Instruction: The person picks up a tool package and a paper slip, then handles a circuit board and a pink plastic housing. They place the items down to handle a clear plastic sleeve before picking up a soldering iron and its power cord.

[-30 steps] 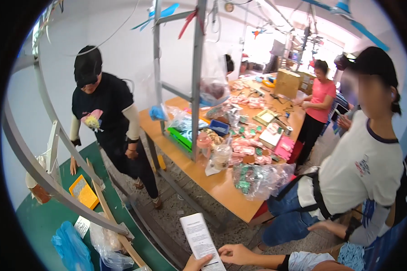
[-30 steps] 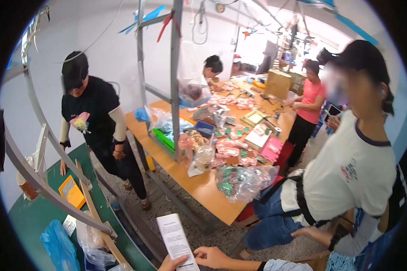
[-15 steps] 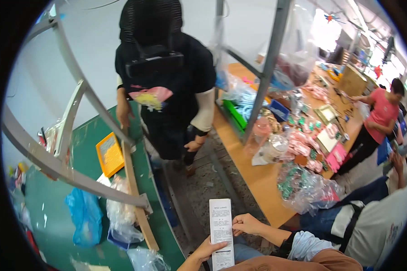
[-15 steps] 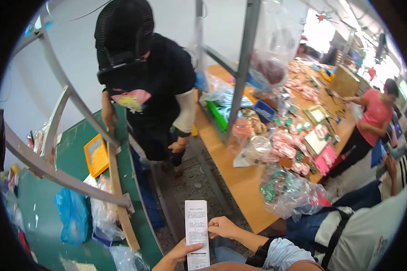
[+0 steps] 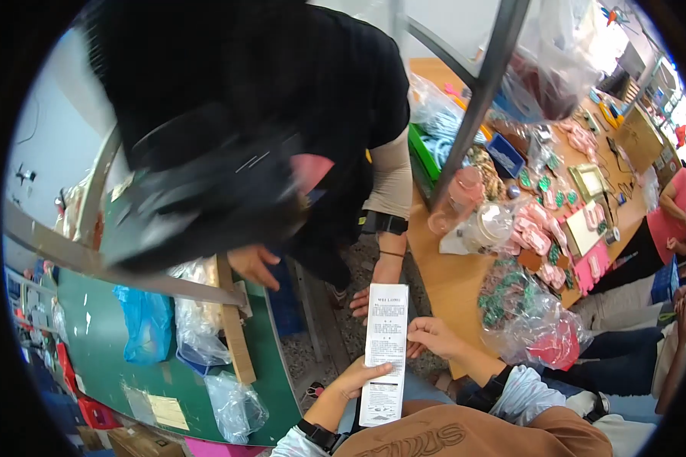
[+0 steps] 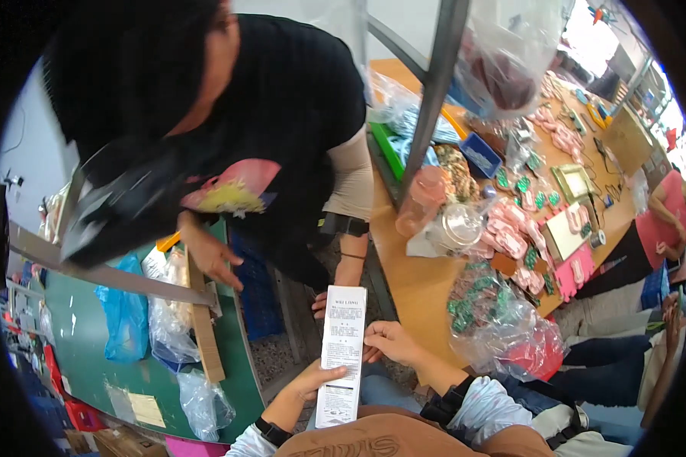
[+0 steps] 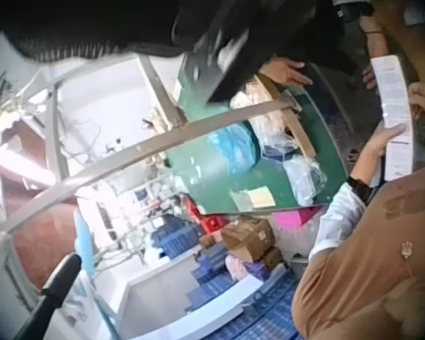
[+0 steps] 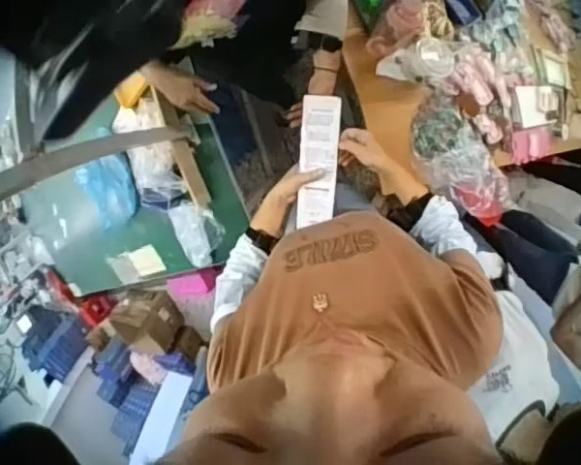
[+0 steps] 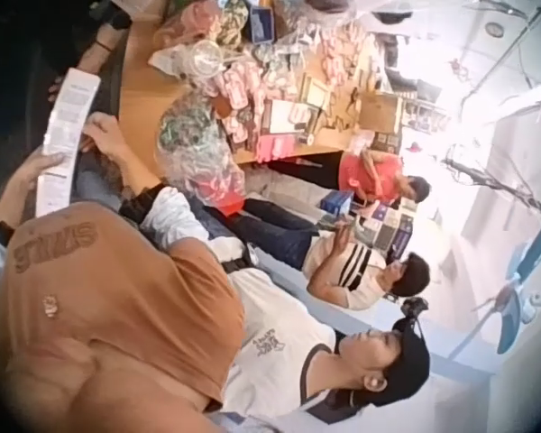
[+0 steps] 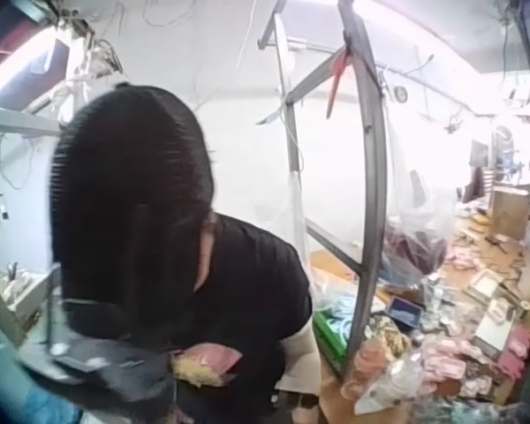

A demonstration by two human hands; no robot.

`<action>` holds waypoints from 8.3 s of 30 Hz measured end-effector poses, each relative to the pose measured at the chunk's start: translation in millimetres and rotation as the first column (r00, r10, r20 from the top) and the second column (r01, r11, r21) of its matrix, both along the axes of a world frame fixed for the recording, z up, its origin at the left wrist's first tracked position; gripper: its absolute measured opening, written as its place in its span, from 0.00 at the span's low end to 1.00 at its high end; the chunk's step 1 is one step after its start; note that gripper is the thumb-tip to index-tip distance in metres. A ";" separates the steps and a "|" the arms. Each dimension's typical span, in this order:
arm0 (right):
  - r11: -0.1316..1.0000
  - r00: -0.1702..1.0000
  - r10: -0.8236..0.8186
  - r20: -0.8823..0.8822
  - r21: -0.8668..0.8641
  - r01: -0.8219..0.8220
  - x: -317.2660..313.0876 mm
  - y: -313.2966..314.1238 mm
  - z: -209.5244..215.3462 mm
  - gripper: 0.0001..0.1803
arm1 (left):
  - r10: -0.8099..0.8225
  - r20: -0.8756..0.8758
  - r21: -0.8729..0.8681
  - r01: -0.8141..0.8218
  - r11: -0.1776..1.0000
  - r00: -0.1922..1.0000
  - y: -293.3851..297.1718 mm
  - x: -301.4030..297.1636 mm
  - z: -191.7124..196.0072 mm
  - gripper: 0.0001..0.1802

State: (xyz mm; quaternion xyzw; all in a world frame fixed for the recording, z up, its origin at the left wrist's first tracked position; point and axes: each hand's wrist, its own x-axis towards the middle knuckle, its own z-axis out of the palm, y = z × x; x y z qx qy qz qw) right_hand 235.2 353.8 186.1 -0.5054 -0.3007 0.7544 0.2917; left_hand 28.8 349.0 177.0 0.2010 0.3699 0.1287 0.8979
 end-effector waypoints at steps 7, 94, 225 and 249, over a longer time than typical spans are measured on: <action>0.962 0.929 -0.240 0.280 0.195 0.190 37.4 -36.7 25.9 0.08 | -0.276 0.032 0.313 0.252 0.916 0.961 12.3 45.2 9.3 0.31; 0.811 0.812 0.584 0.000 -0.044 -0.584 -5.2 -275.2 -58.5 0.12 | 0.607 -0.186 0.070 -0.606 0.793 0.773 -450.4 39.9 -9.1 0.26; -0.434 -0.409 -0.853 -0.323 0.005 0.901 392.0 1067.3 15.9 0.08 | -0.889 -0.397 0.497 0.761 -0.418 -0.229 1274.4 686.9 31.0 0.20; -0.943 -0.943 -0.328 0.063 0.035 0.331 502.6 1004.2 69.7 0.16 | -0.620 -0.417 0.693 0.209 -0.690 -0.664 1067.7 865.6 41.0 0.27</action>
